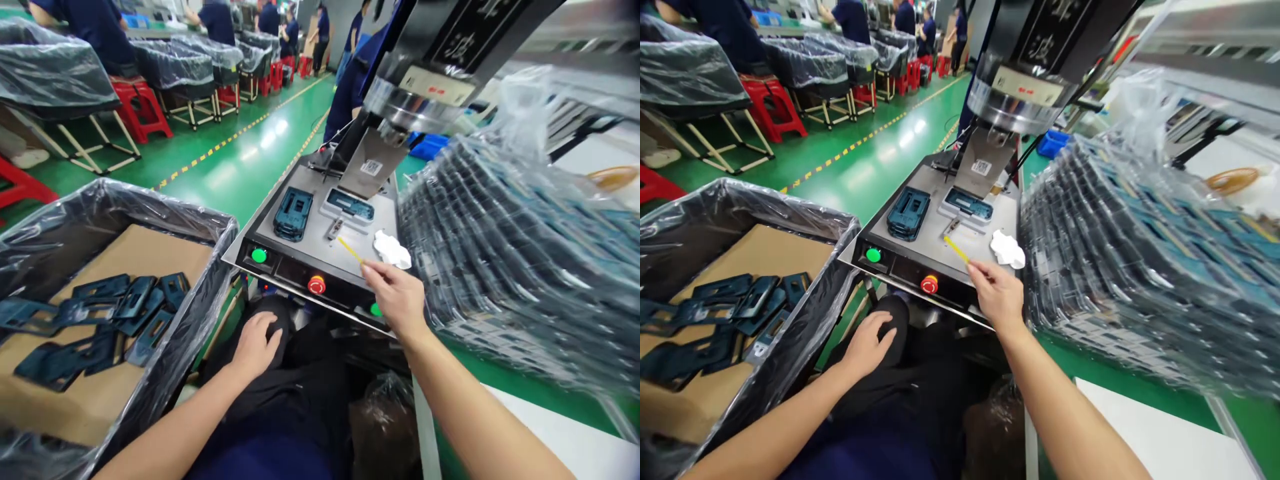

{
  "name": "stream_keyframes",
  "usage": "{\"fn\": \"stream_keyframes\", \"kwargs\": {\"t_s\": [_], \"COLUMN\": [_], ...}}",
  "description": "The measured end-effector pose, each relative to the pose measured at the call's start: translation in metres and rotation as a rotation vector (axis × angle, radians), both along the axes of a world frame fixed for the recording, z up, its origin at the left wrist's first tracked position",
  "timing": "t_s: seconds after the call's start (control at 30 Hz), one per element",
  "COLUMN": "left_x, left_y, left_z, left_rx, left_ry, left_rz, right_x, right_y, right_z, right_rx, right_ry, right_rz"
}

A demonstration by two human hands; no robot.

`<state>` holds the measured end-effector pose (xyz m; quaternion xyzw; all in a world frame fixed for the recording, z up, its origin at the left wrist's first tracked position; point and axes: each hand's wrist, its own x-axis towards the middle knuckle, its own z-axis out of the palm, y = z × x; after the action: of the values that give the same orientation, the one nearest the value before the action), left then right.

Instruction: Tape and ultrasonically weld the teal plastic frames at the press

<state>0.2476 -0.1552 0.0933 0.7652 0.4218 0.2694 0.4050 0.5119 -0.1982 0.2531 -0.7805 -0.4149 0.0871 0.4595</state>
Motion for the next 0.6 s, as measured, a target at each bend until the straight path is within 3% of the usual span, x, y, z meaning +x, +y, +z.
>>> {"fn": "stream_keyframes", "kwargs": {"t_s": [0.07, 0.2, 0.4, 0.6], "left_x": [-0.005, -0.008, -0.005, -0.005], "left_y": [0.002, 0.002, 0.005, 0.010], "left_z": [-0.019, -0.040, -0.047, -0.053], "left_rx": [0.159, 0.253, 0.266, 0.252], "left_ry": [0.112, 0.213, 0.231, 0.224], "left_rz": [-0.028, -0.054, -0.037, -0.031], "right_x": [0.028, 0.074, 0.112, 0.128], "right_y": [0.027, 0.076, 0.127, 0.150], "right_z": [0.013, 0.023, 0.020, 0.015], "right_rx": [-0.010, -0.122, -0.314, -0.327], "right_ry": [-0.251, -0.483, -0.567, -0.582], "right_rz": [-0.045, -0.037, 0.012, 0.121]}}
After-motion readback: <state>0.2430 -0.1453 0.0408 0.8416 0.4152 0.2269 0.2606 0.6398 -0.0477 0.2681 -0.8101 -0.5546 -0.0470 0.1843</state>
